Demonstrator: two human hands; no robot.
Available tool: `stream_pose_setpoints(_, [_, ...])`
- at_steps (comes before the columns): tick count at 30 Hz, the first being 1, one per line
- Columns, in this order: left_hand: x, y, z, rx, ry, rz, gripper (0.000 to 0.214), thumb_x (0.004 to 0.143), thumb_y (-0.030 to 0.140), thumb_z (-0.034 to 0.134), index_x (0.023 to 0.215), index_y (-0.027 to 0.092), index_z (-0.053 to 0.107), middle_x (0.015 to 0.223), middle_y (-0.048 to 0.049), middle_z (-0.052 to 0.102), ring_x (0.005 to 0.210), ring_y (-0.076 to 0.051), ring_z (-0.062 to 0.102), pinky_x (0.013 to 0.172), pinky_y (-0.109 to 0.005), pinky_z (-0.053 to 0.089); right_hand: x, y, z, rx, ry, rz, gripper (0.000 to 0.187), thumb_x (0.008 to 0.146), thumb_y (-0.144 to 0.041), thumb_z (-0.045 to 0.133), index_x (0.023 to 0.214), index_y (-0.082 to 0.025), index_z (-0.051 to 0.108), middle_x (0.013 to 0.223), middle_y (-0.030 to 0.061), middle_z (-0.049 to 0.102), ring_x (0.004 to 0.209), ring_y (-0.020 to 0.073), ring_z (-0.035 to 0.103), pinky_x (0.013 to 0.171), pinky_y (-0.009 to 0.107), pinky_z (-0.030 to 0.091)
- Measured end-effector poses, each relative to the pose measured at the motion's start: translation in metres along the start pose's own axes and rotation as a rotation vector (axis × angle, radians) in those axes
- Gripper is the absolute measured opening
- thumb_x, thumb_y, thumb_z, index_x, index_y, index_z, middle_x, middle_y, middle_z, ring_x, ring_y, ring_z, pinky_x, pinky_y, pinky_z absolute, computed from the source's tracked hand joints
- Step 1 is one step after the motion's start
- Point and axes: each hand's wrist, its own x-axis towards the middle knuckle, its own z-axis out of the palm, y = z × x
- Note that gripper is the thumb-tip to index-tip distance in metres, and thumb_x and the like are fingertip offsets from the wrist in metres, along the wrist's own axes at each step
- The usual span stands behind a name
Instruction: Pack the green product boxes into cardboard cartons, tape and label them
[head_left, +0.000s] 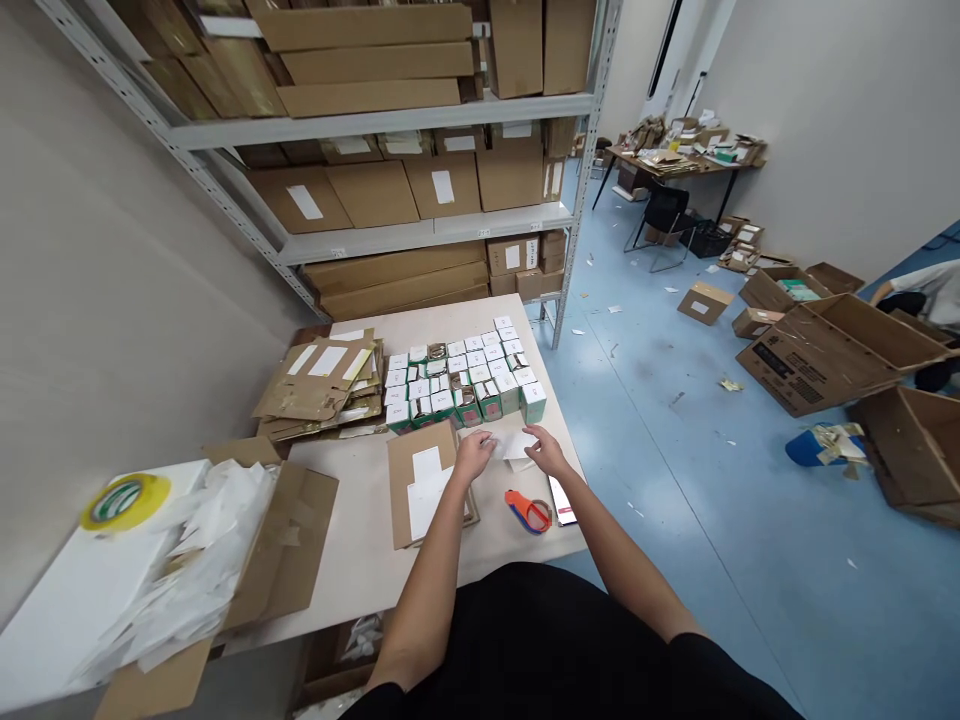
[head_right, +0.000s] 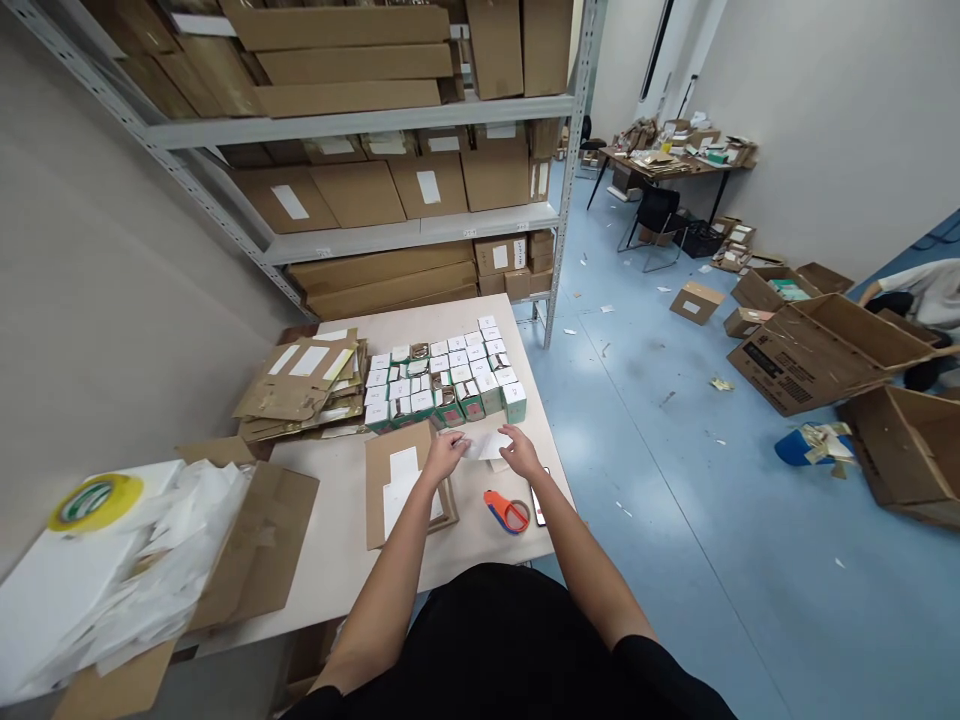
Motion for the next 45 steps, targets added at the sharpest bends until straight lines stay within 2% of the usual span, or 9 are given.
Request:
stream_pose_setpoints(4, [-0.006,0.013,-0.030,-0.027,-0.084,0.098,0.022,0.086,0.032,0.058,0.076,0.019,0.073,0.084,-0.0050,0.071,0.081,-0.020,0.064,0.077,-0.030,0.046,0.023,-0.014,-0.005,-0.059,-0.166,-0.019,0.055,0.080,-0.017,0.070,0.133,-0.029,0.067,0.144,0.0097,0.062,0.069,0.0127,0.060,0.084,0.036,0.056])
stream_pose_setpoints(10, [-0.016,0.020,-0.058,-0.135,0.014,-0.005,0.023,0.079,0.039,0.069,0.086,0.021,0.080,0.087,-0.0059,0.077,0.083,-0.024,0.067,0.077,-0.032,0.049,0.037,-0.030,-0.006,0.005,-0.408,-0.025,0.018,0.082,-0.038,0.072,0.083,-0.020,0.075,0.081,0.0036,0.073,0.070,0.0187,0.062,0.067,0.029,0.048])
stream_pose_setpoints(17, [-0.028,0.000,-0.053,-0.391,0.289,-0.201,0.026,0.063,0.039,0.082,0.082,0.021,0.081,0.069,-0.0026,0.074,0.072,-0.024,0.068,0.069,-0.032,0.052,0.045,-0.043,-0.011,0.044,-0.338,-0.135,0.023,0.077,-0.044,0.071,0.075,-0.021,0.073,0.073,0.0016,0.071,0.071,0.0199,0.060,0.070,0.031,0.045])
stream_pose_setpoints(21, [-0.031,-0.018,-0.072,-0.529,0.542,-0.323,0.028,0.058,0.036,0.087,0.077,0.018,0.077,0.068,-0.0017,0.072,0.071,-0.021,0.068,0.071,-0.031,0.054,0.045,-0.039,-0.026,0.040,-0.270,-0.101,0.022,0.076,-0.042,0.072,0.068,-0.022,0.071,0.070,0.0017,0.071,0.074,0.0224,0.063,0.071,0.032,0.047])
stream_pose_setpoints(25, [-0.034,-0.024,-0.094,-0.693,0.674,-0.325,0.036,0.052,0.032,0.090,0.080,0.015,0.075,0.076,-0.0033,0.074,0.072,-0.018,0.068,0.071,-0.030,0.056,0.032,-0.031,-0.037,0.021,-0.069,-0.020,0.023,0.080,-0.039,0.071,0.095,-0.024,0.079,0.094,0.0081,0.077,0.089,0.0287,0.067,0.079,0.038,0.050])
stream_pose_setpoints(30, [-0.040,-0.002,-0.057,-0.929,0.638,-0.359,0.042,0.058,0.040,0.089,0.087,0.014,0.072,0.086,-0.0084,0.077,0.079,-0.020,0.071,0.075,-0.032,0.057,0.014,-0.060,0.001,0.034,-0.093,-0.039,0.056,0.078,-0.040,0.076,0.132,-0.025,0.069,0.127,0.0114,0.071,0.089,0.0266,0.066,0.089,0.043,0.052])
stream_pose_setpoints(36, [-0.058,0.023,-0.011,-1.018,0.467,-0.369,0.040,0.064,0.040,0.087,0.091,0.018,0.069,0.100,-0.0107,0.077,0.091,-0.021,0.072,0.085,-0.034,0.056,-0.008,-0.114,0.051,0.342,-0.069,-0.112,0.038,0.088,-0.056,0.062,0.105,-0.022,0.069,0.102,0.0055,0.073,0.089,0.0208,0.063,0.079,0.033,0.052])
stream_pose_setpoints(41, [-0.072,0.027,-0.030,-0.864,0.352,-0.263,0.047,0.064,0.045,0.090,0.099,0.016,0.074,0.099,-0.0104,0.078,0.094,-0.023,0.071,0.085,-0.034,0.056,-0.014,-0.130,0.033,0.269,-0.073,-0.102,0.031,0.086,-0.053,0.063,0.082,-0.022,0.062,0.075,0.0003,0.064,0.071,0.0176,0.056,0.068,0.031,0.046])
stream_pose_setpoints(45, [-0.075,0.031,-0.055,-0.796,0.355,-0.238,0.040,0.064,0.046,0.091,0.085,0.016,0.076,0.087,-0.0076,0.077,0.085,-0.021,0.071,0.080,-0.033,0.056,-0.020,-0.145,0.018,0.387,-0.112,-0.057,0.029,0.081,-0.050,0.069,0.087,-0.021,0.067,0.077,0.0006,0.067,0.072,0.0175,0.060,0.070,0.031,0.048])
